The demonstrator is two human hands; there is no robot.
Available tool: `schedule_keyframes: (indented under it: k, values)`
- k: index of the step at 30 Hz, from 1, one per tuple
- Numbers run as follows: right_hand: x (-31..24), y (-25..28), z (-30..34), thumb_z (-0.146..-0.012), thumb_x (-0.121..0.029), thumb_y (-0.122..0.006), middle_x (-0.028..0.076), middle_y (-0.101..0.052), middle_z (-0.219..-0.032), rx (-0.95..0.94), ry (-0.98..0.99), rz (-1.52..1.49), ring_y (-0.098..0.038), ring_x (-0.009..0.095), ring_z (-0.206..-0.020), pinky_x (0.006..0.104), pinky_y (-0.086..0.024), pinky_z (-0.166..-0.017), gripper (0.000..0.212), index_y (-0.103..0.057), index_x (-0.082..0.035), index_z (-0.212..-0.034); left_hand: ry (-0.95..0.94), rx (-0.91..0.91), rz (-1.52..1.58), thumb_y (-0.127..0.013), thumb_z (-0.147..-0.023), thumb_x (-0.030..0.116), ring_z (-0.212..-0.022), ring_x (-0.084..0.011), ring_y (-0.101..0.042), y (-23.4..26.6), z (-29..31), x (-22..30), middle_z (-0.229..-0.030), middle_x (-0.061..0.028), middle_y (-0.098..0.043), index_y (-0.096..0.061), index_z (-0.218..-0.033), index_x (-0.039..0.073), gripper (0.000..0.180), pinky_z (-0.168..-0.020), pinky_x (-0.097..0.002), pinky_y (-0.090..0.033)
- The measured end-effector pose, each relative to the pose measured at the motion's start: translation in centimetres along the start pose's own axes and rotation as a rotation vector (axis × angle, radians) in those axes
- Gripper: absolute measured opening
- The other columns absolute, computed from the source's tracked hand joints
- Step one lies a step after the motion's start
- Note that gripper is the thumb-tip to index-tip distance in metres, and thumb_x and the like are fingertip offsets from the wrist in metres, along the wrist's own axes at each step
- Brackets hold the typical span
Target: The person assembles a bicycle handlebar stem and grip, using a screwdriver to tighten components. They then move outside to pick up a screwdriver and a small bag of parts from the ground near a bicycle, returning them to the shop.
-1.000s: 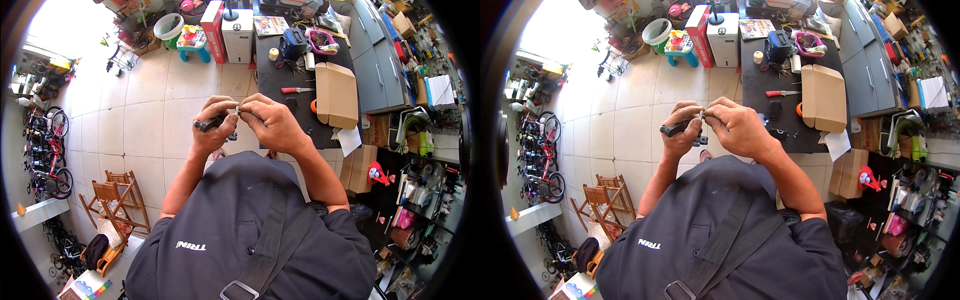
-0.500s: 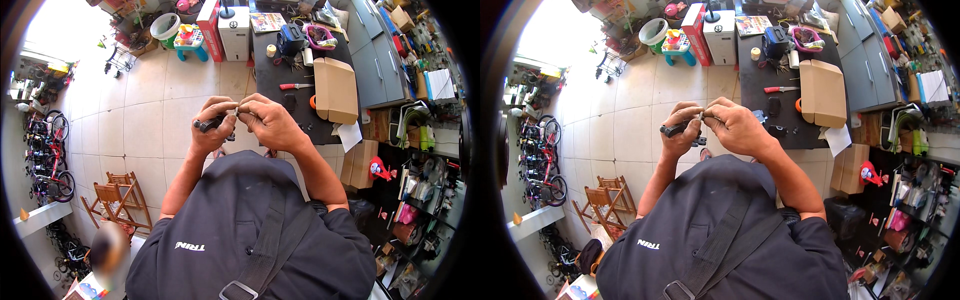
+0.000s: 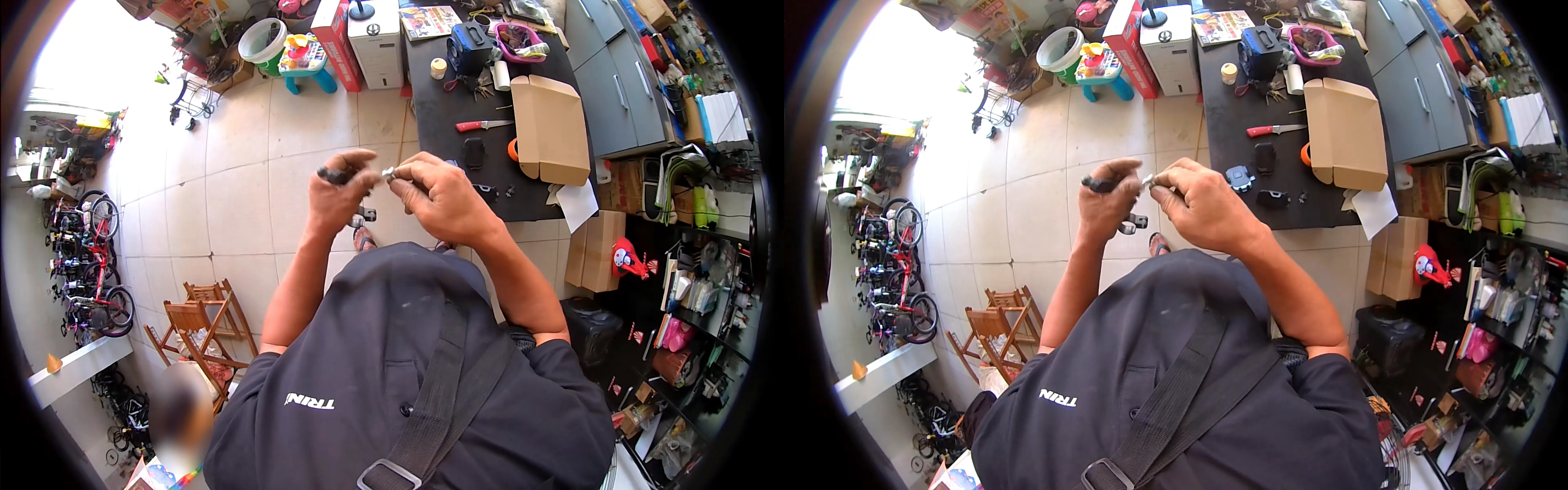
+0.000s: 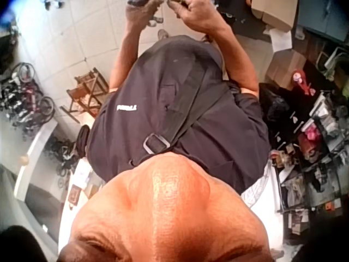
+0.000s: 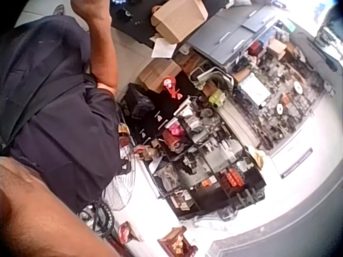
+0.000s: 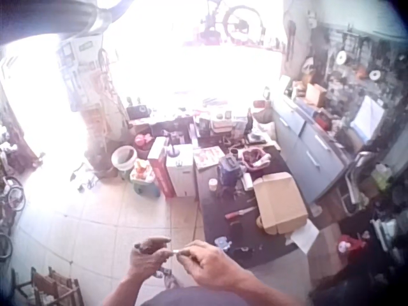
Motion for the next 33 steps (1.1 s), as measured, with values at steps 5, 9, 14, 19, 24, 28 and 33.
schedule_keyframes:
  k: [5,9,14,19,24,28,33]
  values:
    - [0.2,0.5,0.2,-0.098,-0.012,-0.068,0.019,-0.070,-0.105,0.037,-0.041,0.055,-0.070,0.035,-0.089,0.0386,-0.055,-0.082,0.020,-0.073,0.006,-0.106,0.178,0.046,0.052,-0.081,-0.094,0.019,-0.069,-0.0036,-0.054,1.0,0.0,0.2,-0.084,0.0011,-0.066,-0.070,-0.118,0.000,0.033,-0.059,-0.0214,-0.046]
    - [0.5,0.1,0.5,-0.098,-0.013,-0.067,0.020,-0.070,-0.106,0.042,-0.014,0.038,-0.070,0.035,-0.090,0.0391,-0.055,-0.083,0.021,-0.073,0.006,-0.106,-0.002,-0.032,-0.104,-0.085,-0.090,0.017,-0.070,-0.0040,-0.055,-0.6,0.1,0.1,-0.080,0.0028,-0.063,-0.071,-0.118,0.000,0.036,-0.060,-0.0217,-0.046]
    - [2.2,0.6,1.1,-0.096,-0.013,-0.071,0.017,-0.070,-0.101,0.067,-0.071,0.091,-0.069,0.029,-0.085,0.0370,-0.055,-0.079,0.022,-0.073,0.004,-0.108,0.224,0.011,0.003,-0.085,-0.091,0.022,-0.066,-0.0039,-0.055,0.6,-0.1,-2.1,-0.082,0.0031,-0.065,-0.070,-0.119,0.001,0.039,-0.059,-0.0223,-0.046]
    - [6.5,-0.8,2.2,-0.092,-0.014,-0.071,0.016,-0.071,-0.098,0.043,-0.151,0.047,-0.071,0.026,-0.085,0.0360,-0.055,-0.079,0.026,-0.072,0.005,-0.111,0.262,-0.110,-0.138,-0.077,-0.096,0.016,-0.072,-0.0055,-0.060,-2.5,0.3,-3.6,-0.086,0.0002,-0.067,-0.070,-0.122,0.002,0.030,-0.059,-0.0219,-0.048]
    - [15.0,-1.2,6.6,-0.093,-0.009,-0.064,0.009,-0.070,-0.092,-0.115,-0.601,-0.417,-0.067,0.013,-0.075,0.0306,-0.057,-0.070,0.036,-0.064,0.005,-0.126,0.509,-0.121,-0.062,-0.073,-0.101,0.031,-0.053,-0.0044,-0.047,-1.6,0.7,-8.5,-0.074,0.0025,-0.055,-0.067,-0.119,0.001,0.036,-0.042,-0.0204,-0.035]
    - [22.7,-1.2,11.8,-0.091,-0.009,-0.060,0.008,-0.069,-0.089,-0.087,-0.802,-0.697,-0.067,0.014,-0.072,0.0306,-0.058,-0.065,0.038,-0.063,0.004,-0.127,0.634,-0.085,-0.096,-0.070,-0.102,0.036,-0.054,-0.0054,-0.048,-3.5,0.6,-11.4,-0.077,0.0010,-0.055,-0.065,-0.119,0.000,0.040,-0.042,-0.0210,-0.036]
    - [30.3,1.1,15.5,-0.093,-0.014,-0.063,0.006,-0.067,-0.085,0.014,-1.012,-0.618,-0.065,0.013,-0.066,0.0313,-0.057,-0.057,0.032,-0.068,0.001,-0.120,0.790,-0.007,0.114,-0.065,-0.105,0.038,-0.058,-0.0098,-0.054,-8.1,1.6,-14.2,-0.083,-0.0018,-0.058,-0.062,-0.119,0.001,0.040,-0.043,-0.0229,-0.038]
Point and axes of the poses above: each hand's wrist, its own z-axis away from the middle knuckle, its own y-axis out of the back of the hand, x = y × z, the point moved 1 cm from there along -z, towards the middle knuckle
